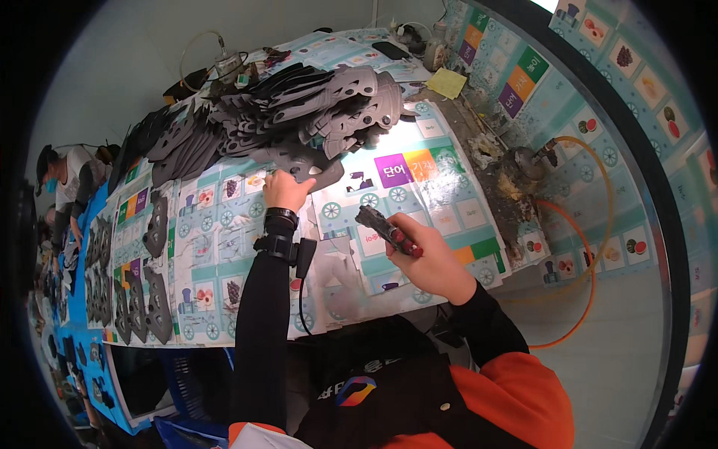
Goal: The person uses a specialized pneumatic tool to attach plastic fasteners or grommets to pre-cut grey foam shoe components, handling several pieces individually and moving them between the table and a blue bin.
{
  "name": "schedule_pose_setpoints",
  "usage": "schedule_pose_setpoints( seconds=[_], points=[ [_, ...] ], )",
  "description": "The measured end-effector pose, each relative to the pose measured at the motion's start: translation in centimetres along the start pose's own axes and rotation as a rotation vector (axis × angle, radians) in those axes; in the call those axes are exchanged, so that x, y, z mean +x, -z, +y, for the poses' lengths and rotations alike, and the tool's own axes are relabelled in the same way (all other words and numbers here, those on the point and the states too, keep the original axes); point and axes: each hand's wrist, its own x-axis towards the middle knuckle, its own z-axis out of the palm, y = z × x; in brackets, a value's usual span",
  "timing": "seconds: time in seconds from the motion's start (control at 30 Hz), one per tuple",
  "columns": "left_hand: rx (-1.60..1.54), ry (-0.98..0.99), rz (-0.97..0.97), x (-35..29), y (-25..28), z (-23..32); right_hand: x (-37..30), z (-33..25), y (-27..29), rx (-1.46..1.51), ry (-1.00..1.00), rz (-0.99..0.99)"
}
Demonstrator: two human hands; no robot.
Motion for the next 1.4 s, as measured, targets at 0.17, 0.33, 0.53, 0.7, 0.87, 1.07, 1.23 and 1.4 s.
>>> schedule_pose_setpoints(
  seconds=[0.17,0.33,0.53,0.7,0.87,1.07,1.23,1.4],
  points=[
    [-0.630,-0.106,0.040,-0.5,5.7,-5.1,2.0,0.0,2.9,0.205,-0.183,-0.086],
    [-0.849,0.169,-0.281,-11.8,15.7,-12.0,4.4,-4.0,3.8,0.081,-0.258,-0.238],
    [-0.840,0.187,-0.226,-21.0,14.1,-12.3,5.8,-8.8,-3.5,-0.046,-0.384,-0.713],
    [-0.355,-0.047,0.115,-22.8,12.3,-12.0,5.7,-8.5,-7.4,-0.203,-0.354,-0.835],
    [-0.289,-0.047,0.223,-22.5,10.9,-11.8,5.7,-8.2,-9.6,-0.375,-0.200,-0.837],
    [-0.376,-0.019,0.223,-22.6,10.9,-13.0,5.8,-8.8,-12.0,-0.468,-0.198,-0.907],
    [-0.363,0.018,0.222,-22.9,12.3,-12.8,5.5,-5.4,-9.9,-0.392,-0.060,-0.910],
    [-0.389,-0.042,0.331,-23.2,8.9,-11.9,5.8,-5.5,-8.6,-0.256,-0.423,-0.842]
  ],
)
